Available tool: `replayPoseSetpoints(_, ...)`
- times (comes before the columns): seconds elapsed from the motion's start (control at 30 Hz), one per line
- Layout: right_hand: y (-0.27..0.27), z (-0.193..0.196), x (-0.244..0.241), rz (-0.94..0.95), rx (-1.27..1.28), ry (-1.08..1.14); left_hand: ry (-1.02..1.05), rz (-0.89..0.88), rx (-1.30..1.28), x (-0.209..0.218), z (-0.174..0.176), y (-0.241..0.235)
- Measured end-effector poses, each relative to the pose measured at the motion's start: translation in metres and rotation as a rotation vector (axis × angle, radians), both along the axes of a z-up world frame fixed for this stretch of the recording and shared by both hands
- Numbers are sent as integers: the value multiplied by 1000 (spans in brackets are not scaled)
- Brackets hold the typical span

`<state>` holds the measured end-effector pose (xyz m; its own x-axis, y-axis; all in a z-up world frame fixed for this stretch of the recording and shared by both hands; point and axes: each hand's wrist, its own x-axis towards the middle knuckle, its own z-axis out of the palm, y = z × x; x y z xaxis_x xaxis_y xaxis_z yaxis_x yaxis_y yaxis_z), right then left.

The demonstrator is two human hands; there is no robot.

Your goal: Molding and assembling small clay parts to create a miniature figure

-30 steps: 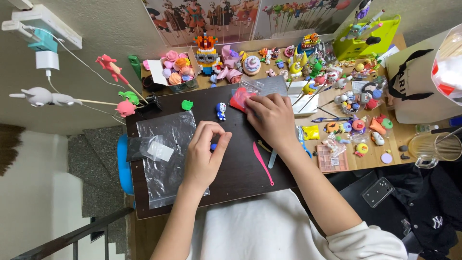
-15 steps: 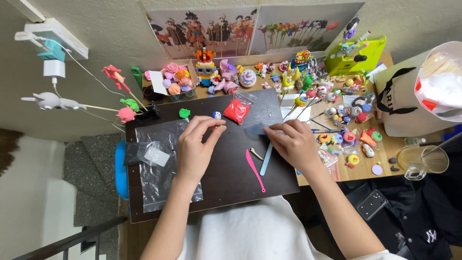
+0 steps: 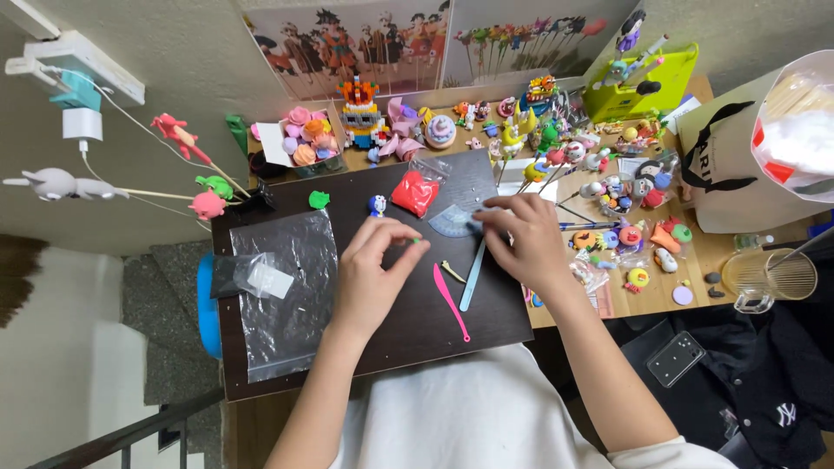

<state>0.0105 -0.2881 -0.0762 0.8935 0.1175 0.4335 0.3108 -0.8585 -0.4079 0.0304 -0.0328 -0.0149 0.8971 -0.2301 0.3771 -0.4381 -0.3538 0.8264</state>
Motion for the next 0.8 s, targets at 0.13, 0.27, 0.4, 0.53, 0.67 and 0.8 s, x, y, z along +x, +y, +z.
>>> replayPoseSetpoints(0.13, -3, -5, 20, -146, -35, 89, -3, -78, 169, -16, 0, 3)
replayPoseSetpoints(0.27, -3, -12, 30, -147, -97, 77, -54, -110, 436, -38, -28, 13)
replayPoseSetpoints(0.4, 1, -12, 32, -205, -114, 71, -84, -69, 552, -51, -53, 24)
replayPoseSetpoints(0.53, -7, -26, 38, -217, -183, 57, -80, -55, 568, -54, -59, 27)
replayPoseSetpoints(0.67, -4, -39, 42, -204, -243, 43, -110, -68, 578, -49, -59, 30)
replayPoseSetpoints(0.8, 0, -37, 46, -114, -187, 110, -97, -101, 586, -46, -50, 28)
